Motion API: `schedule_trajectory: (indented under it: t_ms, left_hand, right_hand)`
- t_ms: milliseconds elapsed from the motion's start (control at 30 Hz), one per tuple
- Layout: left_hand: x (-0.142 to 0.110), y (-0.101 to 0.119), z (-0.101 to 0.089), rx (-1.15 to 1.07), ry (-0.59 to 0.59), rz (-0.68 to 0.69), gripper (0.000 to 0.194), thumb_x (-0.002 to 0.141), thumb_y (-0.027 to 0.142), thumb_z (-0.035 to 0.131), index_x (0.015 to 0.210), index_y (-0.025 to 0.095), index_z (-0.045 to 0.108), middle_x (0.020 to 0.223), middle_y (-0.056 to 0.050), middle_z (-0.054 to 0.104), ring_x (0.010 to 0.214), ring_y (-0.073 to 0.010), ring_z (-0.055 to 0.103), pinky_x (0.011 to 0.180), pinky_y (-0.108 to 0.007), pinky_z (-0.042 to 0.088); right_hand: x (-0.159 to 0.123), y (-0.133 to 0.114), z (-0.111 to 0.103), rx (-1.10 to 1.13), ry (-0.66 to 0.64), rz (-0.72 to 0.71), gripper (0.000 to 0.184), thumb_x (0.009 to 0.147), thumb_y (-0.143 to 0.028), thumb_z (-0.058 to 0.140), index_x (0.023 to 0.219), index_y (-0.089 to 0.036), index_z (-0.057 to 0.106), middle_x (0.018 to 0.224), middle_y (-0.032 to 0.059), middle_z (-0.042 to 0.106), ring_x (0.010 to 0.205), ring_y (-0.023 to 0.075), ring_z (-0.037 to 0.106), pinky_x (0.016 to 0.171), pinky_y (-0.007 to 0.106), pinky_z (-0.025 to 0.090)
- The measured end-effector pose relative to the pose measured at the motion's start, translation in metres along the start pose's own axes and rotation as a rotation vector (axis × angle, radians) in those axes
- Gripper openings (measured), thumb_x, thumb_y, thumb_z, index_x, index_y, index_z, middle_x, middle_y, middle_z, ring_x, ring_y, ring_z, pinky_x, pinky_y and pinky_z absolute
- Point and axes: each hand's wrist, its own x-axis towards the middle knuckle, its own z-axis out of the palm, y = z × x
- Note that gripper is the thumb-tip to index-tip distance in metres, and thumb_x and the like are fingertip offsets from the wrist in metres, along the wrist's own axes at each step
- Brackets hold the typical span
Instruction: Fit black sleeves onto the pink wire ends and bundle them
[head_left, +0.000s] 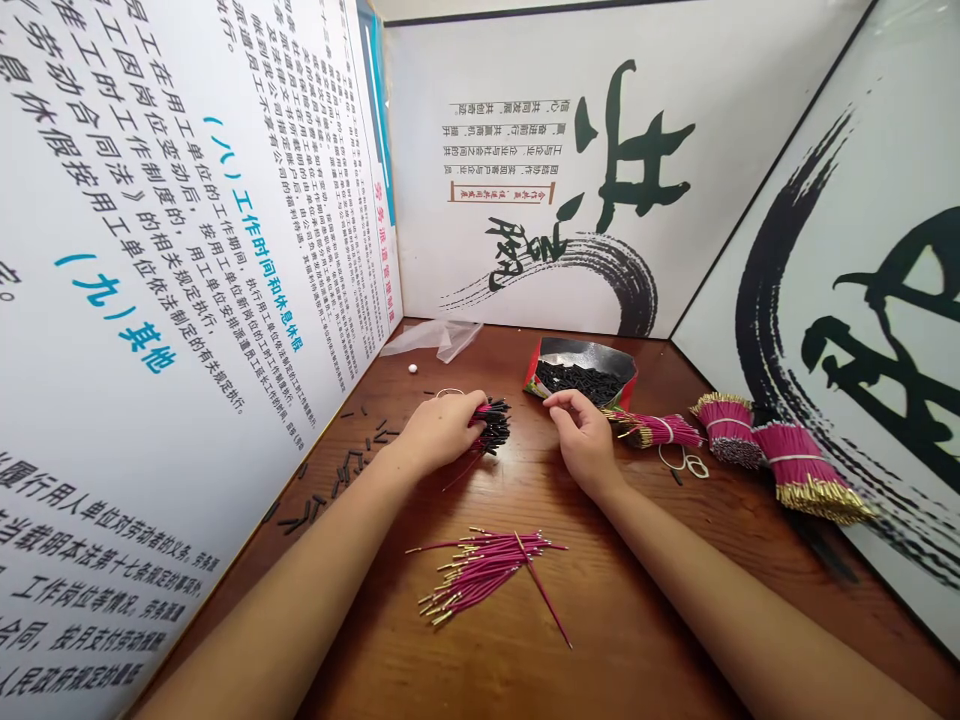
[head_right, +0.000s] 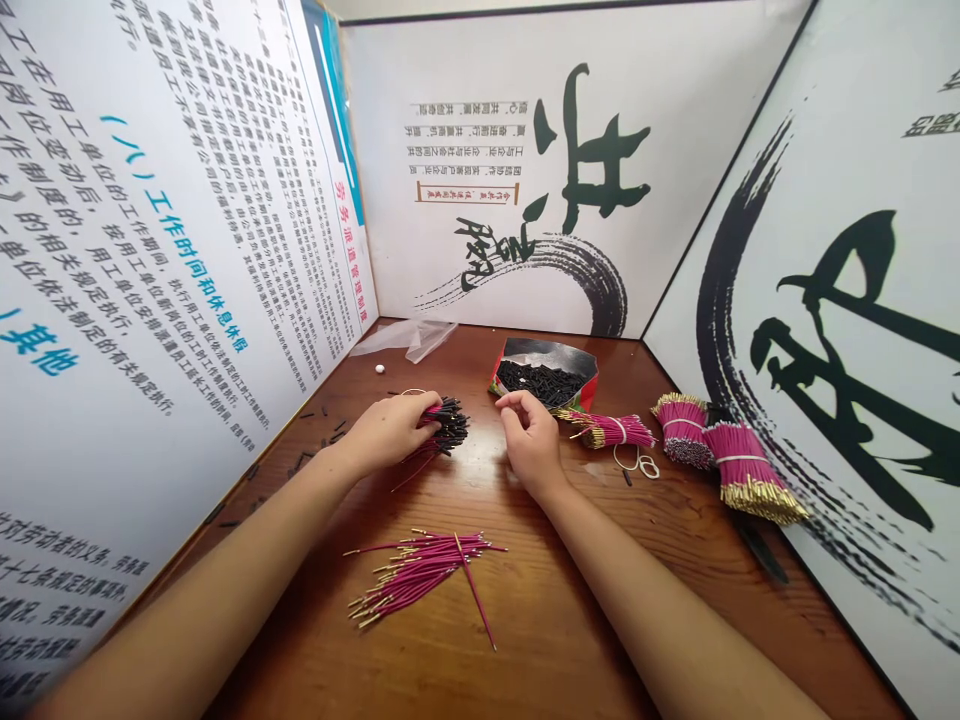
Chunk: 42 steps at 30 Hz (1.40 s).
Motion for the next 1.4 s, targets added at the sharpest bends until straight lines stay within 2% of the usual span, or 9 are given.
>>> schedule_trajectory:
  t_ms: [133,300,400,600,767,867,1000,1200,1400]
  left_hand:
    - [-0.004,0.002,-0.004,0.002,-0.044,-0.028,0.028,0.087,0.037,0.051,0.11,0.022,0.057,0.107,-0.011,0.07,0.095,-0.0306,0.066,0.077,-0.039,0.049]
    - [-0.012,0.012,-0.015,0.046,-0.24,-0.029,0.02,0.081,0.038,0.055,0.09,0.022,0.064,0.099,-0.011,0.072,0.087,-0.0303,0.068,0.074,-0.038,0.05]
    - [-0.015,0.016,-0.014,0.115,-0.284,-0.036,0.022,0.081,0.04,0.057,0.087,0.021,0.066,0.098,-0.014,0.073,0.087,-0.0332,0.068,0.074,-0.041,0.051]
    - [-0.015,0.011,-0.006,0.184,-0.207,-0.043,0.025,0.084,0.019,0.047,0.1,0.021,0.066,0.109,-0.016,0.072,0.094,-0.0332,0.069,0.077,-0.042,0.052]
    - [-0.013,0.006,-0.01,0.192,-0.195,-0.059,0.024,0.082,0.025,0.053,0.105,0.022,0.062,0.108,-0.015,0.071,0.094,-0.0328,0.069,0.079,-0.041,0.051]
    - [-0.011,0.007,-0.012,0.155,-0.111,-0.062,0.024,0.083,0.029,0.051,0.105,0.02,0.056,0.107,-0.015,0.07,0.094,-0.0329,0.068,0.078,-0.042,0.05]
    - [-0.008,0.005,-0.01,0.041,-0.005,-0.097,0.019,0.085,0.025,0.043,0.103,0.02,0.05,0.102,-0.013,0.07,0.093,-0.029,0.067,0.077,-0.038,0.047]
    - [-0.008,-0.004,-0.006,-0.071,-0.05,-0.053,0.036,0.08,0.035,0.054,0.111,0.019,0.049,0.105,-0.012,0.069,0.093,-0.0297,0.066,0.076,-0.037,0.046]
    - [-0.008,-0.008,-0.003,-0.048,0.0,0.012,0.047,0.077,0.048,0.06,0.112,0.018,0.051,0.115,-0.015,0.066,0.102,-0.0316,0.063,0.085,-0.039,0.045]
  right_hand:
    - [0.001,0.0,0.0,0.0,0.002,0.001,0.015,0.078,-0.034,0.055,0.079,-0.021,0.061,0.07,0.0003,0.058,0.068,0.0177,0.051,0.065,0.03,0.04]
    - [0.001,0.001,0.001,0.009,-0.006,0.01,0.013,0.078,-0.033,0.055,0.078,-0.021,0.061,0.07,0.0001,0.059,0.069,0.0174,0.051,0.064,0.029,0.04]
    - [0.001,0.0,0.001,0.003,-0.004,0.008,0.013,0.077,-0.033,0.055,0.078,-0.021,0.06,0.07,0.0003,0.059,0.068,0.0175,0.052,0.064,0.03,0.04]
    - [0.001,0.001,0.001,-0.003,-0.007,0.004,0.013,0.078,-0.034,0.054,0.078,-0.022,0.06,0.069,0.0001,0.058,0.068,0.0171,0.051,0.064,0.029,0.04]
    - [0.001,0.0,0.001,-0.024,0.002,0.0,0.013,0.077,-0.033,0.054,0.077,-0.022,0.06,0.069,-0.0001,0.059,0.068,0.0173,0.052,0.065,0.029,0.04]
    - [0.001,-0.001,0.001,-0.025,-0.002,0.0,0.013,0.076,-0.032,0.054,0.077,-0.021,0.061,0.07,0.0001,0.059,0.069,0.0175,0.052,0.065,0.029,0.041]
    - [0.001,-0.001,0.0,-0.03,0.001,0.002,0.012,0.077,-0.031,0.054,0.077,-0.022,0.061,0.07,-0.0003,0.06,0.068,0.0172,0.052,0.065,0.03,0.041]
    - [0.002,0.0,0.001,-0.025,-0.002,0.002,0.012,0.077,-0.031,0.053,0.077,-0.022,0.061,0.07,0.0,0.06,0.069,0.0174,0.052,0.065,0.029,0.041]
    - [0.002,-0.001,0.001,-0.03,-0.007,-0.001,0.012,0.076,-0.031,0.053,0.078,-0.021,0.061,0.069,-0.0007,0.059,0.065,0.0167,0.051,0.064,0.03,0.041]
